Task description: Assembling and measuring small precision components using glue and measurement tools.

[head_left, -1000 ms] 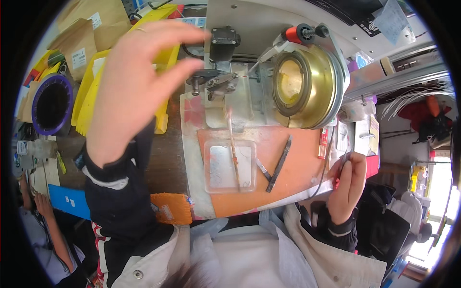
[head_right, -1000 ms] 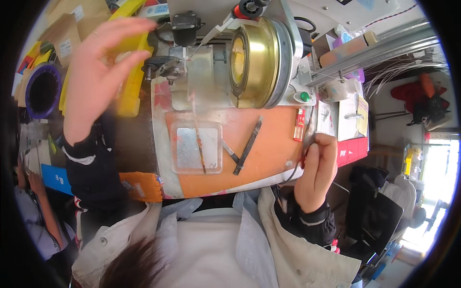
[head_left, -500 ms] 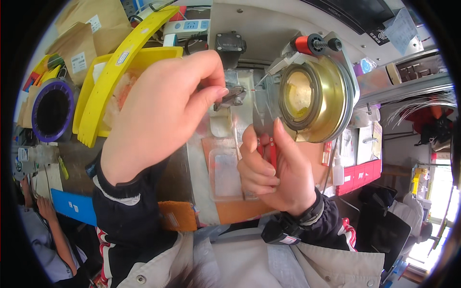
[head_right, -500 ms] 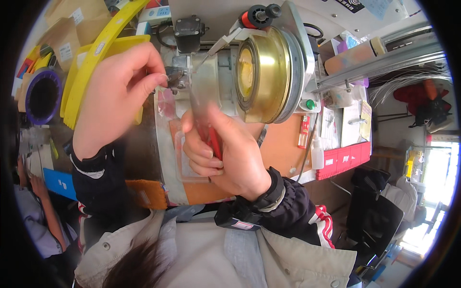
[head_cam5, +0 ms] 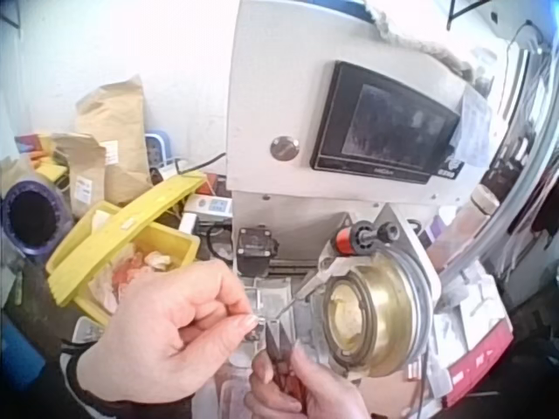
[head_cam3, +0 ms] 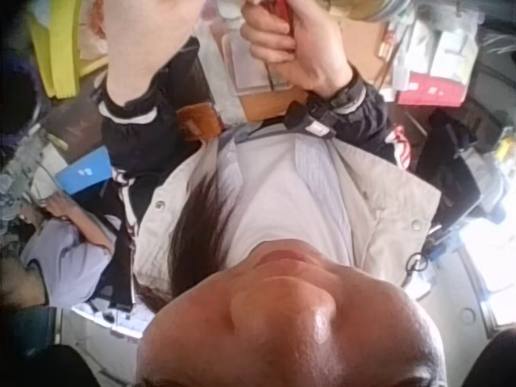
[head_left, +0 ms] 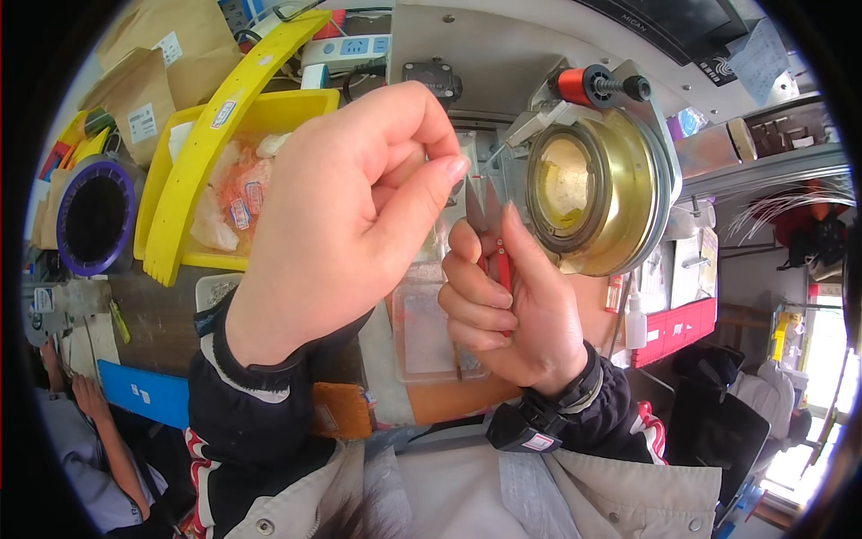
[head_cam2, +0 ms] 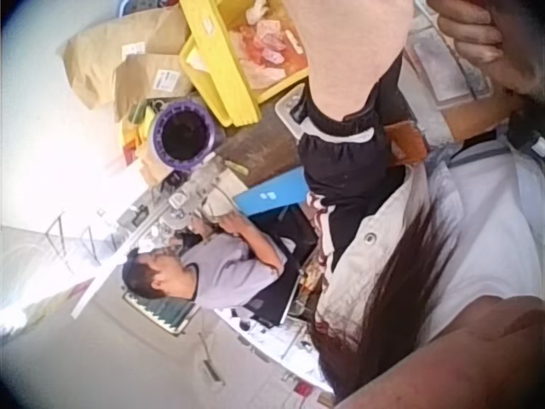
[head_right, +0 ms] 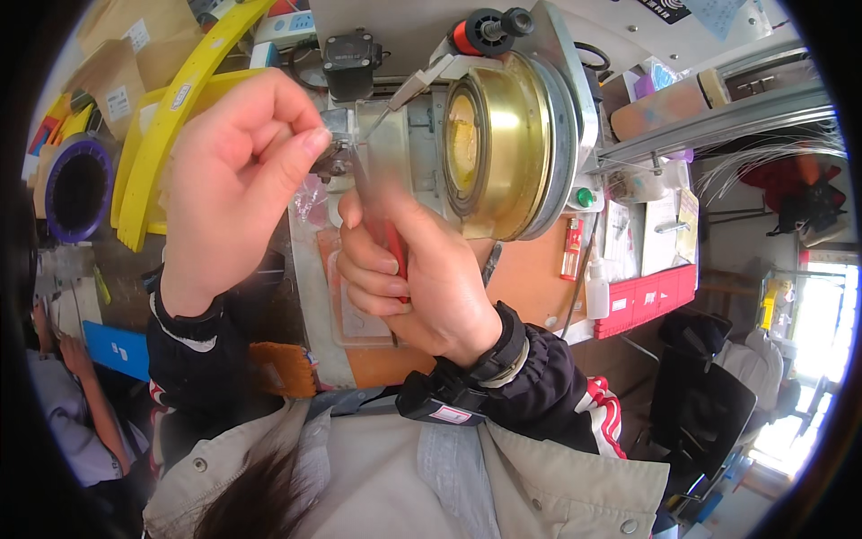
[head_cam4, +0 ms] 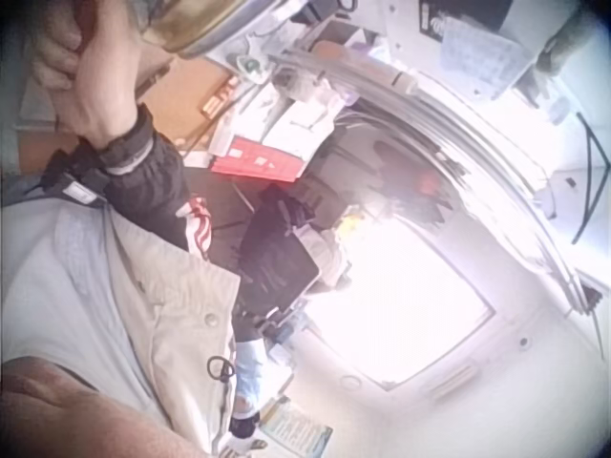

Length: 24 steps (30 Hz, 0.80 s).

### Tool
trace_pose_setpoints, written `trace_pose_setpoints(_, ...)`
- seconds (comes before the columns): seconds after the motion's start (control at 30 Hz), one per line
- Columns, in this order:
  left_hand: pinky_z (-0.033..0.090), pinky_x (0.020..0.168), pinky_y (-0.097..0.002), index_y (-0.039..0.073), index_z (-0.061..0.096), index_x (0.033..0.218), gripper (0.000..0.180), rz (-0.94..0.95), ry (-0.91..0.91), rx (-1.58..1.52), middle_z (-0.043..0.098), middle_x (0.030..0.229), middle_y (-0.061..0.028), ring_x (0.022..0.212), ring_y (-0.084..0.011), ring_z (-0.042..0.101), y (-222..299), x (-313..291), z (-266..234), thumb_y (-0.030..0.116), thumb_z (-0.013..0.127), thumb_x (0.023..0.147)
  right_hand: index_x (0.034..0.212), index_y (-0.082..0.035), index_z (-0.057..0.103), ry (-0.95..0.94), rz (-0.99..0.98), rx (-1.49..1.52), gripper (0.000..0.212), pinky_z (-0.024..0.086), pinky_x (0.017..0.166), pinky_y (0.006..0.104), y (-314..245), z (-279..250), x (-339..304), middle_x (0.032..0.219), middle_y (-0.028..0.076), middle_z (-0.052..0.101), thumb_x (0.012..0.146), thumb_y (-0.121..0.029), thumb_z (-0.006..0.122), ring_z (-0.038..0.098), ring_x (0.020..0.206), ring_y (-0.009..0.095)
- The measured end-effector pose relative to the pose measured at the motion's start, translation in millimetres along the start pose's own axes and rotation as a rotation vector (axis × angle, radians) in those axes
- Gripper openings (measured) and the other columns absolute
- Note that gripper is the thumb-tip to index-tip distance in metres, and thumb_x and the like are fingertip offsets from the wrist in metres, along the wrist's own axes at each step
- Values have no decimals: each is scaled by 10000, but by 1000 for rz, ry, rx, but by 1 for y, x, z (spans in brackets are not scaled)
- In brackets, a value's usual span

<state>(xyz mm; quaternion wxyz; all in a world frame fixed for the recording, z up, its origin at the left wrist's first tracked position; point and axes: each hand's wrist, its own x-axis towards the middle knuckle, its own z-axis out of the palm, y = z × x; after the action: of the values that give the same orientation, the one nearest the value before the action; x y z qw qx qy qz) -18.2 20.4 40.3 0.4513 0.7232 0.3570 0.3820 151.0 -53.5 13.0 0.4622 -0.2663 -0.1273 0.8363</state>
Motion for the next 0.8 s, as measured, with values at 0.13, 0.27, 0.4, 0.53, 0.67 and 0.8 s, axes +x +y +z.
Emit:
trace_pose_setpoints(0.13, 292, 538, -193, 22, 551, 911, 61, -36, 0, -27, 473, 706, 56, 600, 5, 386, -4, -4, -2, 7, 593, 953, 955, -137, 460, 67, 8, 6, 412, 191, 427, 203, 4, 5, 2, 638, -79, 291, 1087, -499, 314, 230, 502, 33)
trace_pose_setpoints(0.27, 297, 539, -191, 15, 551, 909, 61, -33, -20, -29, 478, 704, 54, 603, 6, 393, 0, -3, -2, -6, 593, 948, 928, -155, 451, 113, 5, -10, 378, 177, 426, 205, 5, 8, 1, 637, -87, 281, 1089, -478, 339, 226, 505, 31)
trace_pose_setpoints(0.4, 296, 536, -193, 12, 552, 902, 68, -23, -29, 4, 482, 693, 52, 598, 5, 393, 2, -3, -2, -20, 597, 941, 909, -165, 449, 142, -11, -22, 357, 175, 427, 204, 6, 11, 1, 638, -87, 276, 1089, -460, 359, 228, 512, 32)
trace_pose_setpoints(0.53, 288, 530, -196, 11, 553, 890, 78, 5, -17, -4, 479, 677, 51, 588, 4, 387, 1, -4, -1, -29, 602, 936, 904, -167, 449, 113, -20, 27, 348, 177, 429, 202, 7, 8, 1, 640, -88, 277, 1089, -452, 369, 233, 518, 33)
trace_pose_setpoints(0.67, 273, 519, -201, 17, 555, 883, 86, 29, -19, 53, 455, 648, 65, 575, 3, 365, 3, -4, -3, -32, 605, 933, 899, -166, 450, 125, -18, 26, 339, 185, 429, 199, 7, 8, 2, 643, -85, 280, 1088, -439, 383, 244, 525, 33)
trace_pose_setpoints(0.8, 253, 512, -202, 31, 554, 878, 95, 49, -19, 83, 431, 625, 76, 563, 5, 335, 4, -5, -3, -26, 604, 935, 899, -162, 454, 161, -16, 16, 336, 190, 426, 195, 6, 10, 1, 644, -84, 280, 1089, -431, 387, 248, 523, 30)
